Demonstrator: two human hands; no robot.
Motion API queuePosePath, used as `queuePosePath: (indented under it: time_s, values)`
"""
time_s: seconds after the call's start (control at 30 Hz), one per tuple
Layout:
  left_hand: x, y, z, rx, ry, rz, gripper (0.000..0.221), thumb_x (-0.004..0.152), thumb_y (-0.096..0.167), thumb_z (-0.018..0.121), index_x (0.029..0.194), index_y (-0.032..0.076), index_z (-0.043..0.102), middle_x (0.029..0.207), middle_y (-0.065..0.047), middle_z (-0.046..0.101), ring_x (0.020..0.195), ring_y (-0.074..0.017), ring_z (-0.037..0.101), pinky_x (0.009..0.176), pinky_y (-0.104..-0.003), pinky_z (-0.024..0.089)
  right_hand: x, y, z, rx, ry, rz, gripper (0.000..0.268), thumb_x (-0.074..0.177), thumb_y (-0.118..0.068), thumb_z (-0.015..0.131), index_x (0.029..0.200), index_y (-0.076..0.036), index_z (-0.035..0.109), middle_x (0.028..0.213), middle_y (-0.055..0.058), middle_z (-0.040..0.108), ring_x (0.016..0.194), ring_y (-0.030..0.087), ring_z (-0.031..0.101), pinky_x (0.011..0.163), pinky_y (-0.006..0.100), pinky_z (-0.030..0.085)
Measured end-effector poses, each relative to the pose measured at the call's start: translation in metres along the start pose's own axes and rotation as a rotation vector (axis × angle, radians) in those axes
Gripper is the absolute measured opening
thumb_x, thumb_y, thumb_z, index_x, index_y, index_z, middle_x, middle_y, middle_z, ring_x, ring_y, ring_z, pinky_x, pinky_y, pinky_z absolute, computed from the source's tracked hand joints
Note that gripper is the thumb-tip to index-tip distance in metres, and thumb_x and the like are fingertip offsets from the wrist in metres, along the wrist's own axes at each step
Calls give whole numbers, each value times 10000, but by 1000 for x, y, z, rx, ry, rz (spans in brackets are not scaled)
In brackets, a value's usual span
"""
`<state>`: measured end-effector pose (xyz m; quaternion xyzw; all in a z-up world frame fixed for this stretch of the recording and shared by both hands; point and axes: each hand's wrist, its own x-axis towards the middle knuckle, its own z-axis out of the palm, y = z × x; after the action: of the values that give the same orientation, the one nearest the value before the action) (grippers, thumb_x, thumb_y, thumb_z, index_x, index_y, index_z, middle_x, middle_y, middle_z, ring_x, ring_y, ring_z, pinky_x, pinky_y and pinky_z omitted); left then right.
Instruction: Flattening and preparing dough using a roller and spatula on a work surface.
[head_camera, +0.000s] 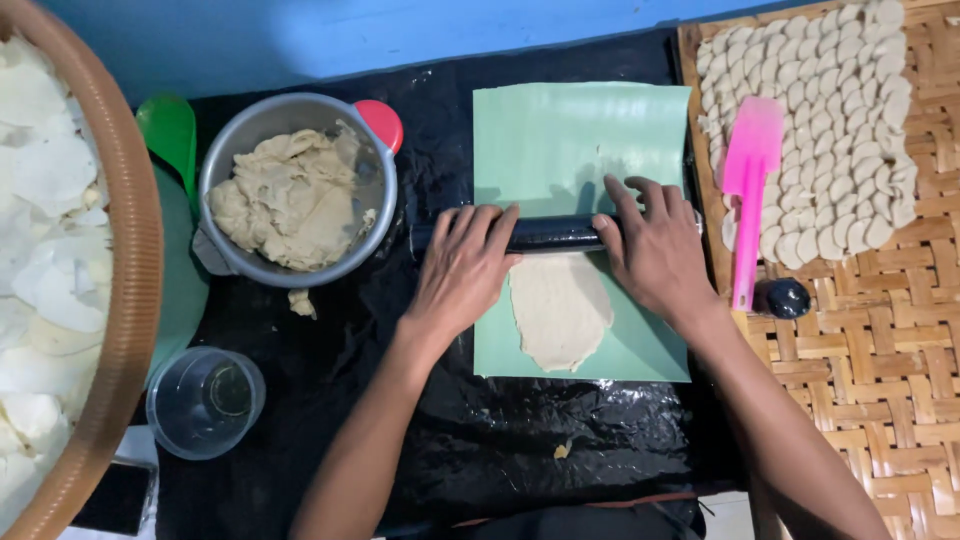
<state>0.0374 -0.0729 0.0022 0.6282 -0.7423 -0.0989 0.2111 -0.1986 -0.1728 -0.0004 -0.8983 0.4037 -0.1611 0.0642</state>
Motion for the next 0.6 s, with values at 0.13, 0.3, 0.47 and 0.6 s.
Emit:
queuePosePath:
  time_s: [0.13, 0.3, 0.47, 0.6]
  values:
    - [-15, 9, 14, 71, 144, 34, 625, 888, 215, 720, 1419, -36, 507, 1383, -224, 567, 1297, -349, 535, 1117, -507, 365, -19, -1, 9, -15, -20, -15, 579, 1066, -314, 531, 1523, 37, 475, 1480, 246, 535, 1282, 405, 510, 1048, 502, 409]
    - [-51, 29, 15, 231, 92, 20, 634, 895, 92, 622, 1505, 13, 469, 1520, -171, 536, 1425, -314, 508, 1202, -488, 376, -54, -15, -4, -111, -61, -29, 600, 1032, -294, 545, 1516, 50, 458, 1565, 232, 475, 1453, 388, 447, 1196, 511, 356]
    - [-80, 53, 20, 42, 75, -88, 541, 1022, 157, 646, 1506, -28, 496, 1475, -190, 529, 1372, -328, 484, 1162, -512, 398, -93, -34, -20, -25, -93, 14, 566, 960, -250, 626, 1450, 15, 521, 1507, 203, 506, 1400, 386, 463, 1145, 504, 393]
    - [-76, 60, 26, 95, 98, -117, 579, 986, 163, 650, 1504, -37, 484, 1565, -218, 477, 1484, -362, 426, 1206, -523, 367, -110, -23, -4, -28, -111, 43, 557, 981, -251, 622, 1467, -1, 518, 1508, 188, 514, 1379, 374, 463, 1159, 504, 379]
